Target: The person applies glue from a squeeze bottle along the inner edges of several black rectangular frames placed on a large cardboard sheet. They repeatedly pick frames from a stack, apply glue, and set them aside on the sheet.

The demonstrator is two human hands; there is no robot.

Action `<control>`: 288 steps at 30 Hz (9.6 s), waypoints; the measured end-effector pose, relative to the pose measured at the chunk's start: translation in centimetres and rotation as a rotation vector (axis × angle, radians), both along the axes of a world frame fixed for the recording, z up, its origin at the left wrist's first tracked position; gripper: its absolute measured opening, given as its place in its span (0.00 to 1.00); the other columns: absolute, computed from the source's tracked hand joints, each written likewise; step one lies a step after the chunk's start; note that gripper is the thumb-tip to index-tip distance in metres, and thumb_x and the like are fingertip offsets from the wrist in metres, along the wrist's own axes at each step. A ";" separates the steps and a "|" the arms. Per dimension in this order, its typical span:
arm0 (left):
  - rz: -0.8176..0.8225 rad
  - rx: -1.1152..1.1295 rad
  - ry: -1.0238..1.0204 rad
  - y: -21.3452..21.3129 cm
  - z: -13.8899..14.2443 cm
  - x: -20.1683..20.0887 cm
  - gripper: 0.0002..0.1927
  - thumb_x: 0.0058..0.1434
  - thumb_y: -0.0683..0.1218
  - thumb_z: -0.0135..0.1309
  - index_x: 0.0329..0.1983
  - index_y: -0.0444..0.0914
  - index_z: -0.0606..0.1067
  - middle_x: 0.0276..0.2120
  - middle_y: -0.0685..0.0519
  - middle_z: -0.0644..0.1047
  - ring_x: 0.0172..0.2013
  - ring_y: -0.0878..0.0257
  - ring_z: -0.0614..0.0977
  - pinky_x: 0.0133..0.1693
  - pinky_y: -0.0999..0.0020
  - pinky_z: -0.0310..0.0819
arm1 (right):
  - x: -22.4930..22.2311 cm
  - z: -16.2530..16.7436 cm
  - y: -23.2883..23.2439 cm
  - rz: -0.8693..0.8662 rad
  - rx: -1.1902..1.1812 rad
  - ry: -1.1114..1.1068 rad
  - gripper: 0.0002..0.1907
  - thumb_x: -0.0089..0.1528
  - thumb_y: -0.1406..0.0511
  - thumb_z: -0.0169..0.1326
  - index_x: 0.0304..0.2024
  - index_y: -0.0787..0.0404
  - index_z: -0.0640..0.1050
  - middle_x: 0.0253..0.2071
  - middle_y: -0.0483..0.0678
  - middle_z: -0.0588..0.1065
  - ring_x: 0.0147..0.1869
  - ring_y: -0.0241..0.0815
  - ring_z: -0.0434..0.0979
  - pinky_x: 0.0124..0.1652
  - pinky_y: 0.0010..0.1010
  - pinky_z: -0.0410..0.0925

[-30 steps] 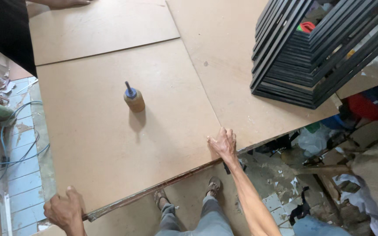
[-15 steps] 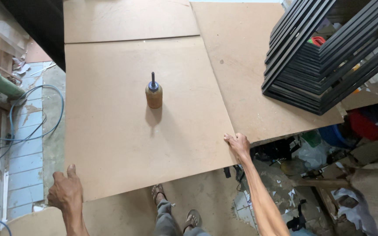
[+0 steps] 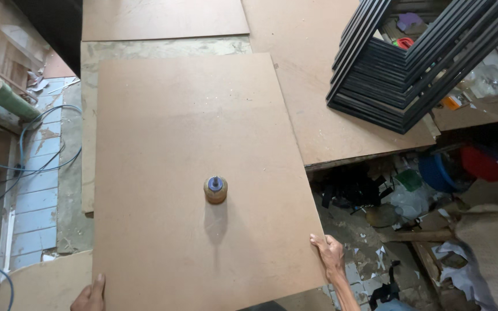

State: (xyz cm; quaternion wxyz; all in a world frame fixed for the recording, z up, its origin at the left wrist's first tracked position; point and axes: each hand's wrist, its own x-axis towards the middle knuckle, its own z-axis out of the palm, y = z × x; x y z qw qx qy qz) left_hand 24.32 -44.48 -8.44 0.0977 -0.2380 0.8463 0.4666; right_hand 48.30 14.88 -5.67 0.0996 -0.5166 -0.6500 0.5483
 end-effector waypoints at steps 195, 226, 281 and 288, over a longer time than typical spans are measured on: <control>0.045 -0.562 0.589 16.7 3.7 -19.6 0.53 0.46 0.85 0.51 0.48 0.33 0.75 0.58 0.46 0.72 0.66 0.48 0.67 0.70 0.34 0.46 | -55.9 4.0 -22.9 0.832 -1.119 0.258 0.39 0.51 0.85 0.50 0.64 0.59 0.60 0.63 0.65 0.69 0.46 0.51 0.82 0.35 0.28 0.82; 0.014 -0.608 0.535 17.4 3.8 -19.9 0.48 0.49 0.83 0.53 0.46 0.36 0.74 0.56 0.45 0.73 0.64 0.48 0.68 0.70 0.37 0.45 | -70.3 7.0 -19.3 0.765 -0.732 0.629 0.40 0.48 0.86 0.52 0.62 0.65 0.63 0.60 0.66 0.71 0.59 0.61 0.78 0.44 0.47 0.82; -0.523 -1.295 0.386 17.5 0.8 -19.0 0.60 0.46 0.78 0.69 0.64 0.26 0.71 0.53 0.38 0.78 0.61 0.40 0.72 0.63 0.50 0.69 | -47.6 13.0 23.2 0.745 1.225 0.437 0.35 0.51 0.63 0.74 0.59 0.58 0.75 0.57 0.58 0.78 0.58 0.57 0.81 0.55 0.42 0.77; -0.526 -1.166 0.466 17.7 3.4 -17.5 0.57 0.51 0.70 0.68 0.69 0.24 0.65 0.59 0.35 0.72 0.61 0.43 0.71 0.62 0.53 0.70 | -38.1 15.0 18.8 0.795 1.090 0.399 0.33 0.51 0.65 0.73 0.58 0.60 0.75 0.61 0.58 0.76 0.63 0.54 0.79 0.60 0.40 0.75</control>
